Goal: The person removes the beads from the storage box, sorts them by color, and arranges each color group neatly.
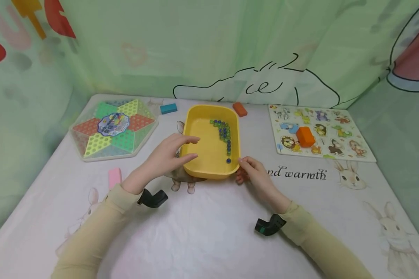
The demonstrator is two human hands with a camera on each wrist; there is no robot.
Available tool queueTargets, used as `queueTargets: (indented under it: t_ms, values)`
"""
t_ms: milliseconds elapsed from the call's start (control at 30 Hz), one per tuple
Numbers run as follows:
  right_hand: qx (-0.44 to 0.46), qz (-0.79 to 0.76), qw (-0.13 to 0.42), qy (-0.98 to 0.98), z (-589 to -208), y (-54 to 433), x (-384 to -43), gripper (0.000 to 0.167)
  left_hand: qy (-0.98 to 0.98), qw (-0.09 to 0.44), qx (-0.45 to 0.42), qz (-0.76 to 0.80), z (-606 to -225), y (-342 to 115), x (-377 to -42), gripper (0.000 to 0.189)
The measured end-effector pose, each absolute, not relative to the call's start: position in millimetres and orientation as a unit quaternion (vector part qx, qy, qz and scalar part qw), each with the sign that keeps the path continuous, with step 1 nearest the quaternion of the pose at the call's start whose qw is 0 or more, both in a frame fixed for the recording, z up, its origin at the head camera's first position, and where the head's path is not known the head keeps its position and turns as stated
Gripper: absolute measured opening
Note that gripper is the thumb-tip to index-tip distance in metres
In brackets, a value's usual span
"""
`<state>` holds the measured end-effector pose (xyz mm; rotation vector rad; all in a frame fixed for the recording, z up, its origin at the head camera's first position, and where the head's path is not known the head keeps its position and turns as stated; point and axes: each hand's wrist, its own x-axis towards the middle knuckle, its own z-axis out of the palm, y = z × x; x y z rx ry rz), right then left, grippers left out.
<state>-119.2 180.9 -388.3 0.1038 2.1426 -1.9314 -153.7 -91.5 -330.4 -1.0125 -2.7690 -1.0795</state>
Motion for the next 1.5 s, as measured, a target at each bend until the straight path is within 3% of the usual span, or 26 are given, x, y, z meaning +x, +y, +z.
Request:
queueTargets:
  t_ms: [367,900,1500]
  values:
    - [0.019,-0.694,0.116,0.711,-395.1,186.1,-121.5,0.027,-0.868,-0.109,-0.354,-0.33,-319.9,-53.2,-190.6,0.03]
    - [-0.01,-0.708,0.108,0.698,-398.5,188.8,-126.8,0.024,-0.859,-0.169,-0.426,-0.227,-323.7,9.4,-229.6,0.017]
    - [-0.017,-0.715,0.117,0.689,-405.7,187.3,-121.1,0.023,-0.827,-0.265,-0.465,-0.17,-353.9,23.3,-251.3,0.013]
